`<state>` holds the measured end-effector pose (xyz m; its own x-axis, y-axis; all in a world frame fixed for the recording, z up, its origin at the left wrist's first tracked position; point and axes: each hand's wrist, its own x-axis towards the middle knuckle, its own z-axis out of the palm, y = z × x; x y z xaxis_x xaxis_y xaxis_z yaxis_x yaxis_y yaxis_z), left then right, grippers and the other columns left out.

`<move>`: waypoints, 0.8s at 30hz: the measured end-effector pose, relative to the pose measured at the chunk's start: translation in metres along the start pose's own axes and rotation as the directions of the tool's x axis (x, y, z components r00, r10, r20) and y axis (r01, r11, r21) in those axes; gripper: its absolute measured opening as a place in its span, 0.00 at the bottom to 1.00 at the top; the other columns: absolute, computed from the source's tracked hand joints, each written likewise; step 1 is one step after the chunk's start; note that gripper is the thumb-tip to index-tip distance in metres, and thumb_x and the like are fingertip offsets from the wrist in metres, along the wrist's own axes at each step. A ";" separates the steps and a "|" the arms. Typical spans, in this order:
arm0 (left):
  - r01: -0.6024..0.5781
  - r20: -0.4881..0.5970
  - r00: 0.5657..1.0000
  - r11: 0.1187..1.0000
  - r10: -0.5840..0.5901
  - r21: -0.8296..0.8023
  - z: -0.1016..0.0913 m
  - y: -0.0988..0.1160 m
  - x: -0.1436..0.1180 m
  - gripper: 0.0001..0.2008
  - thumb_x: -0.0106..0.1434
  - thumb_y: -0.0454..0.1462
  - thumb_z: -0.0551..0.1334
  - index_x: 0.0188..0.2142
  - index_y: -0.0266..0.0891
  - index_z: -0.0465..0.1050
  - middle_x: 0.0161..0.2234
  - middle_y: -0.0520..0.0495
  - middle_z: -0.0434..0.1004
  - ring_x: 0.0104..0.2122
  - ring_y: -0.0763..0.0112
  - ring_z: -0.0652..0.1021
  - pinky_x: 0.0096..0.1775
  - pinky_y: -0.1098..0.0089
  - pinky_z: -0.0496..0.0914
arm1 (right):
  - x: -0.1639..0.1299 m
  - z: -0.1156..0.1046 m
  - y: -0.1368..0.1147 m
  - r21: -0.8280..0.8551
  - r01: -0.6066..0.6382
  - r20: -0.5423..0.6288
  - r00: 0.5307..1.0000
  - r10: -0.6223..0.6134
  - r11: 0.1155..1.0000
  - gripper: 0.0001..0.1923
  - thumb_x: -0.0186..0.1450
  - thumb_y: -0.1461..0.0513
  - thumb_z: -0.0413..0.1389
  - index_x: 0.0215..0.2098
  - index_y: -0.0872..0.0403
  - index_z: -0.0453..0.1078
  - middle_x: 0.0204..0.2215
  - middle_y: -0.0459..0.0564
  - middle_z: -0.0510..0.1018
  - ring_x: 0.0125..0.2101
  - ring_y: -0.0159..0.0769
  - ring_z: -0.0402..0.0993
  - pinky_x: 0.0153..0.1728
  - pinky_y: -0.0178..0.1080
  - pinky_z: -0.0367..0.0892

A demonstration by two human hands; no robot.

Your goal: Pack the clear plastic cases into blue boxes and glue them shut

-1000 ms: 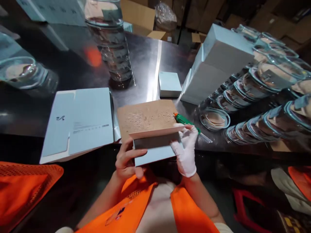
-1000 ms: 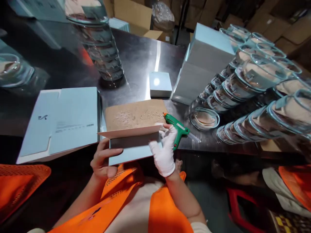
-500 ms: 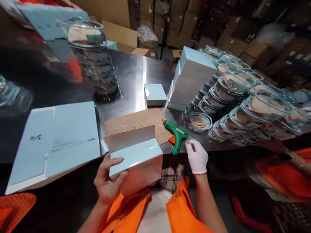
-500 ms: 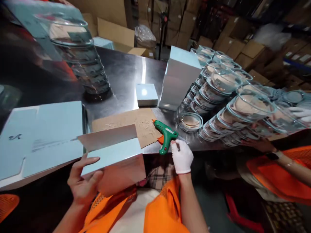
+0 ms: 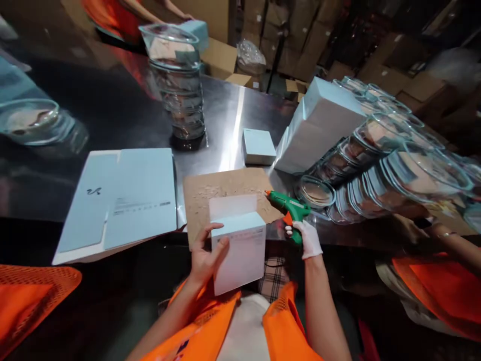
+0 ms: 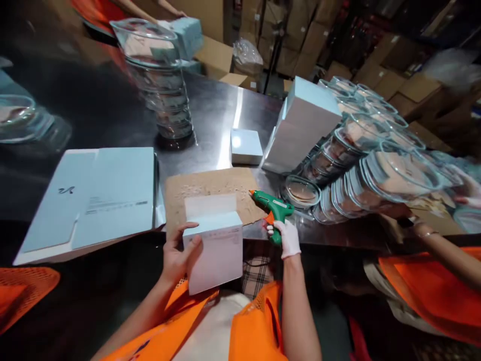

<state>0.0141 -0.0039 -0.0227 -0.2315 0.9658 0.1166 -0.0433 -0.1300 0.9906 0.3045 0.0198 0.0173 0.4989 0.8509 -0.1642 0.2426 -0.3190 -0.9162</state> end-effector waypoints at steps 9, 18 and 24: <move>-0.101 0.005 0.995 0.991 0.101 0.091 0.004 0.023 0.000 0.15 0.62 0.49 0.73 0.42 0.44 0.82 0.39 0.47 0.80 0.40 0.63 0.79 0.41 0.68 0.72 | -0.079 0.002 -0.018 0.223 0.157 0.225 0.952 -0.207 0.962 0.16 0.63 0.48 0.67 0.34 0.52 0.78 0.21 0.45 0.76 0.21 0.36 0.71 0.24 0.40 0.71; -0.273 0.081 0.961 0.945 0.263 0.182 0.021 0.014 -0.010 0.12 0.64 0.46 0.72 0.43 0.44 0.82 0.42 0.45 0.84 0.49 0.57 0.80 0.54 0.61 0.73 | -0.106 0.024 -0.040 -0.138 0.744 0.356 0.653 -0.668 0.654 0.04 0.66 0.59 0.61 0.33 0.50 0.76 0.26 0.45 0.78 0.22 0.34 0.75 0.26 0.35 0.71; -0.329 0.082 0.944 0.920 0.319 0.211 0.019 0.014 -0.013 0.11 0.65 0.44 0.72 0.44 0.44 0.82 0.43 0.46 0.83 0.49 0.59 0.81 0.54 0.63 0.73 | -0.095 0.034 -0.037 -0.176 0.826 0.345 0.561 -0.753 0.535 0.06 0.68 0.59 0.57 0.33 0.51 0.72 0.26 0.45 0.76 0.21 0.32 0.70 0.24 0.34 0.67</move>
<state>0.0344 -0.0137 -0.0086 -0.1531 0.8887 0.4322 0.2416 -0.3904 0.8884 0.2200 -0.0356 0.0543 -0.1903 0.8613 0.4712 0.6885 0.4592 -0.5613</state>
